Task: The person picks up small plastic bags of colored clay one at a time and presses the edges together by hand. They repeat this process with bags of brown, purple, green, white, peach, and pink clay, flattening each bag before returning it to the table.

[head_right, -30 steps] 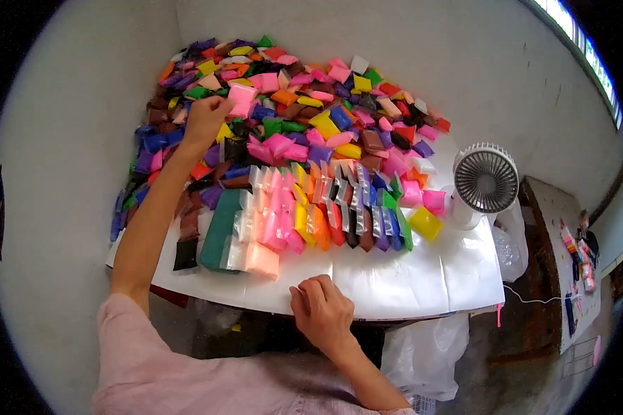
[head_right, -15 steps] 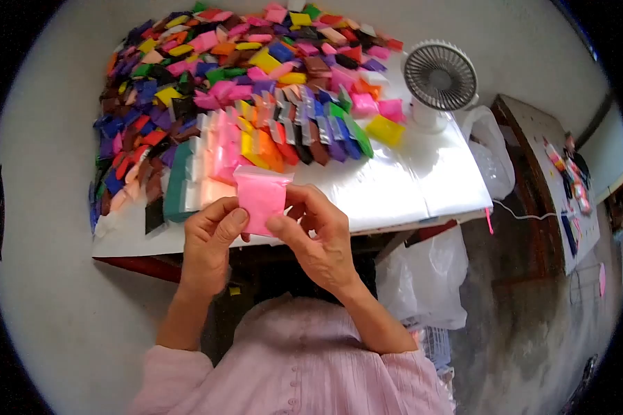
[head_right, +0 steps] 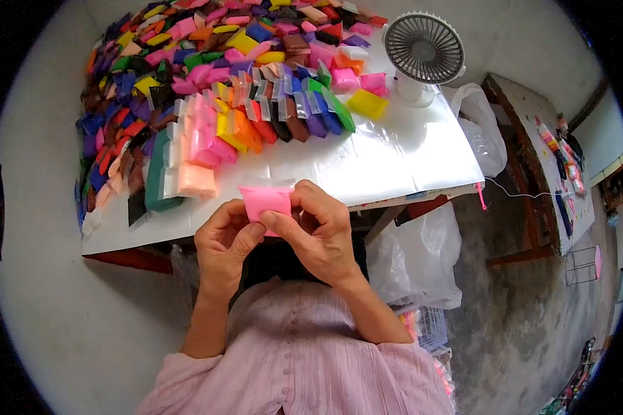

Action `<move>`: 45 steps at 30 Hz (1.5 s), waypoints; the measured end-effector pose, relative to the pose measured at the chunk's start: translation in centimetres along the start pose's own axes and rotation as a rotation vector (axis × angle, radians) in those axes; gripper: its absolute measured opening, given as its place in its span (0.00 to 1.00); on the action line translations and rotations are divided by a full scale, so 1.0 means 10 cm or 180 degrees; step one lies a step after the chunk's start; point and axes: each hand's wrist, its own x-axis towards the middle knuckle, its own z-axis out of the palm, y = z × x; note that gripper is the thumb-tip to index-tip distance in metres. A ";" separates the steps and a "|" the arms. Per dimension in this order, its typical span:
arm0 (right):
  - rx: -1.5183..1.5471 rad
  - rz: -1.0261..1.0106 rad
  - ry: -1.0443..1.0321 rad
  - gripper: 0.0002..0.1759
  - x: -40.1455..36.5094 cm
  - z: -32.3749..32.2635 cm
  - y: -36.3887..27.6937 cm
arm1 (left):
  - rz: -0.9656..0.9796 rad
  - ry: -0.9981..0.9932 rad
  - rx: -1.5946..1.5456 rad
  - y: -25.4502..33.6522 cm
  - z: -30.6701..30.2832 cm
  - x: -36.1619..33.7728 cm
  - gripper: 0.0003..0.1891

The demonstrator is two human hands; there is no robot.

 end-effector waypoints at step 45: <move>-0.0539 -0.0109 -0.0076 0.11 -0.20 -0.01 0.02 | -0.0107 0.0551 -0.0553 -0.06 0.20 0.05 0.07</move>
